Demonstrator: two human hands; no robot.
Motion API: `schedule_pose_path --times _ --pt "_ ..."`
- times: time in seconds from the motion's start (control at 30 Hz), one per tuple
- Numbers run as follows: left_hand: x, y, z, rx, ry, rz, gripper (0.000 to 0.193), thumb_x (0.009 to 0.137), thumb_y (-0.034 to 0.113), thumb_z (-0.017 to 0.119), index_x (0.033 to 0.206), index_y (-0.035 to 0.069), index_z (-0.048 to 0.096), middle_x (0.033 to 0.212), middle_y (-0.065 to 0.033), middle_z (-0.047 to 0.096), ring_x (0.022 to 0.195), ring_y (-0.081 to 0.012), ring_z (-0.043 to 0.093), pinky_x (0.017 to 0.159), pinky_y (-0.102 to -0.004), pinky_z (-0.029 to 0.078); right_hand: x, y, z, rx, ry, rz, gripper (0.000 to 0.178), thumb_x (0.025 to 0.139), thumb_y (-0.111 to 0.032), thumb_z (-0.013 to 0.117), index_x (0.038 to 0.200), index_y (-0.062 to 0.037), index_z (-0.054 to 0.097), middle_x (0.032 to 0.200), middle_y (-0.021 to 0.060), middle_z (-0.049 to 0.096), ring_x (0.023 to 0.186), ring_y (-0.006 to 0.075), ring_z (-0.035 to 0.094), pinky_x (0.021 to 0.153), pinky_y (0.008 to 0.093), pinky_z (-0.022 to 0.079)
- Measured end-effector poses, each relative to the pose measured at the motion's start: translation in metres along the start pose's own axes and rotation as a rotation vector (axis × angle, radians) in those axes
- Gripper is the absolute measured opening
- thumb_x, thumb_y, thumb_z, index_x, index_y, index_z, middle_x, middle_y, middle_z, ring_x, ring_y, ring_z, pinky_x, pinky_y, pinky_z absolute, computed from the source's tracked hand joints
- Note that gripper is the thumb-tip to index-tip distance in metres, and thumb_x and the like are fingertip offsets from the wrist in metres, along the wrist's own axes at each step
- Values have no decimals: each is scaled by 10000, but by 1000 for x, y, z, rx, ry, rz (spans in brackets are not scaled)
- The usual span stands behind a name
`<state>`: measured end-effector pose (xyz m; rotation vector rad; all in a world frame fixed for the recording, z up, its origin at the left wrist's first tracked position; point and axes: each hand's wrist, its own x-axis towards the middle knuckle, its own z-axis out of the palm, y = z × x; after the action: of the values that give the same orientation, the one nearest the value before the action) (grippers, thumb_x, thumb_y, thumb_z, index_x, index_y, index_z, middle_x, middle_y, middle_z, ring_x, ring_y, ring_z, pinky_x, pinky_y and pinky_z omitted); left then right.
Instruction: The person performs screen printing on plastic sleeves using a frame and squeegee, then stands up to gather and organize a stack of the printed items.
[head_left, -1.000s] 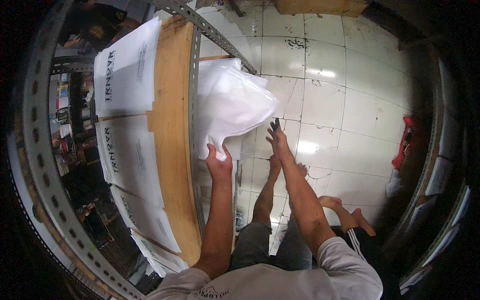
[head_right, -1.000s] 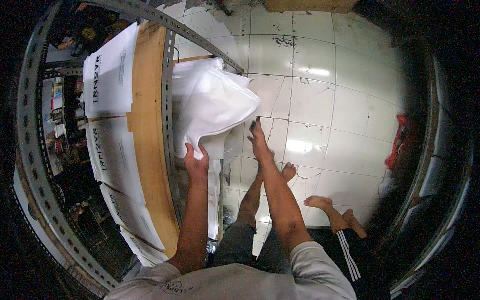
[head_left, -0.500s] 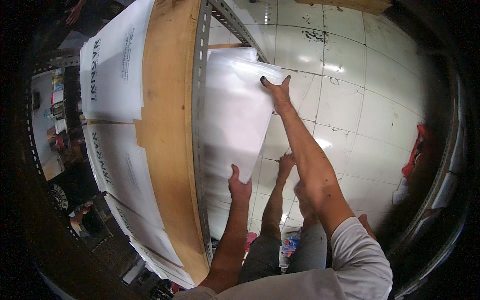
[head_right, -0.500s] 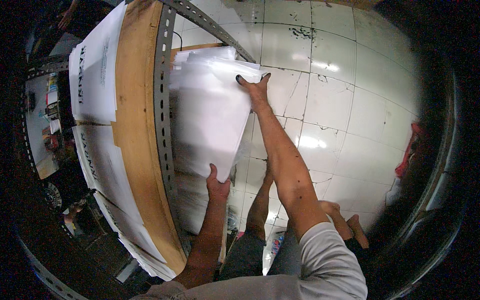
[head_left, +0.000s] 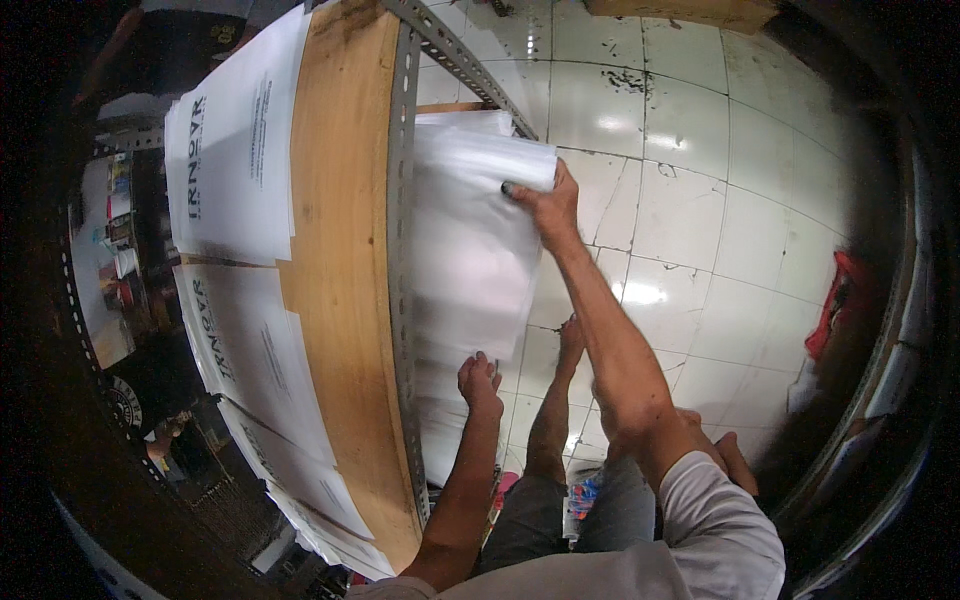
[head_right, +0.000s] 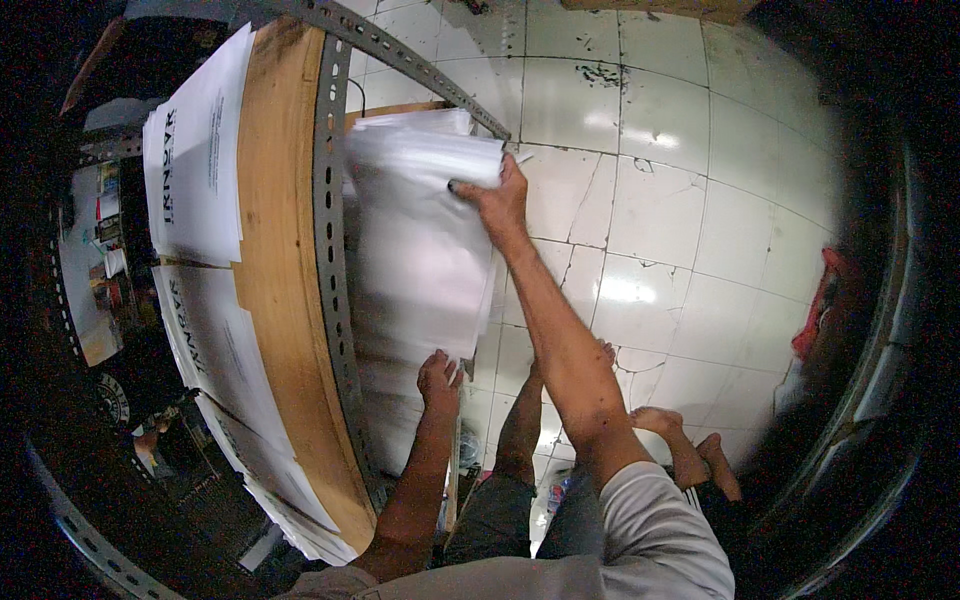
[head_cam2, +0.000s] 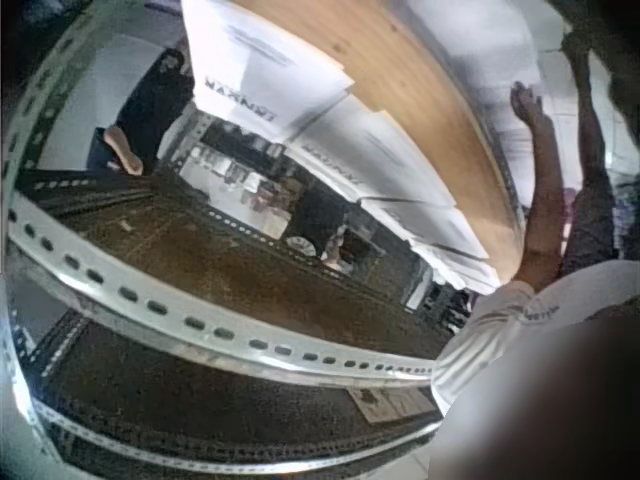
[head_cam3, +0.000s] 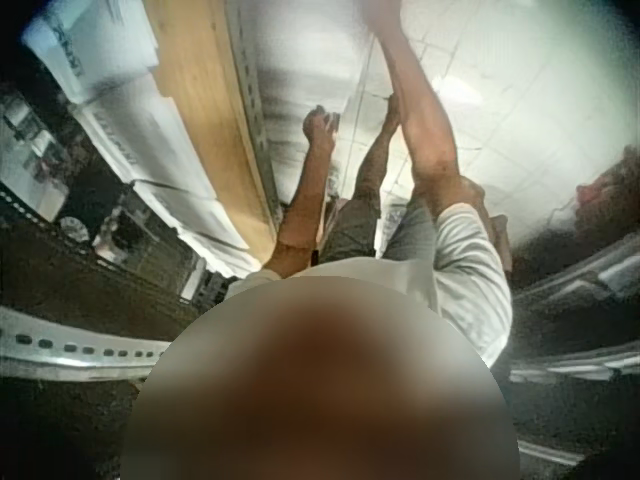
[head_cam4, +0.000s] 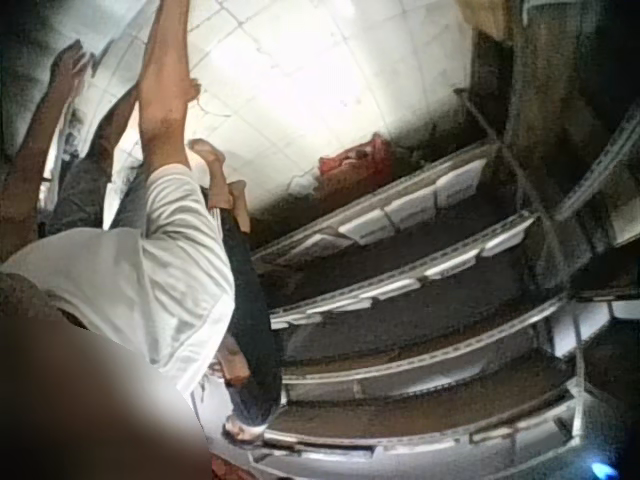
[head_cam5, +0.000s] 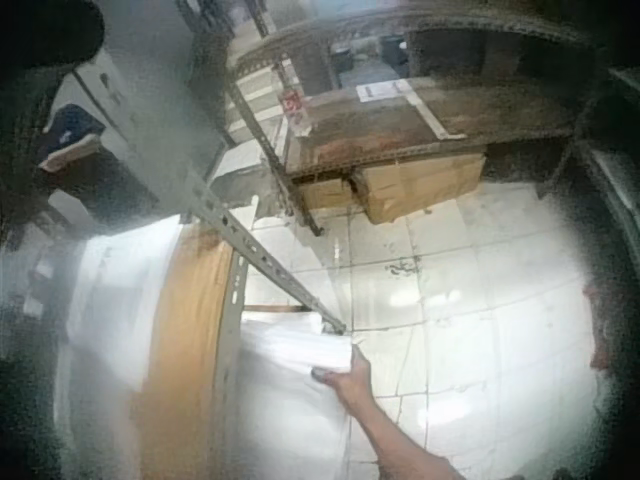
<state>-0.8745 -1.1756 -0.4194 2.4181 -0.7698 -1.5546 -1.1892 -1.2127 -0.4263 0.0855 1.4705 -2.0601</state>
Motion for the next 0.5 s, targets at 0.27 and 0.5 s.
schedule_pose_path --times 0.27,0.5 --pt "-119 25 3 -115 -357 305 530 1015 319 608 1426 90 366 1309 -113 574 1115 -239 601 949 -422 478 -133 -79 -27 44 152 -50 577 711 -12 840 1225 35 581 1115 100 698 1029 193 662 968 337 510" --pt "-245 76 32 55 -771 503 624 1050 515 451 1486 85 335 1362 -159 537 1143 -285 596 949 -424 492 -249 -167 -88 -248 379 -132 469 722 -5 828 1148 30 636 1025 118 728 952 204 697 847 349 552"
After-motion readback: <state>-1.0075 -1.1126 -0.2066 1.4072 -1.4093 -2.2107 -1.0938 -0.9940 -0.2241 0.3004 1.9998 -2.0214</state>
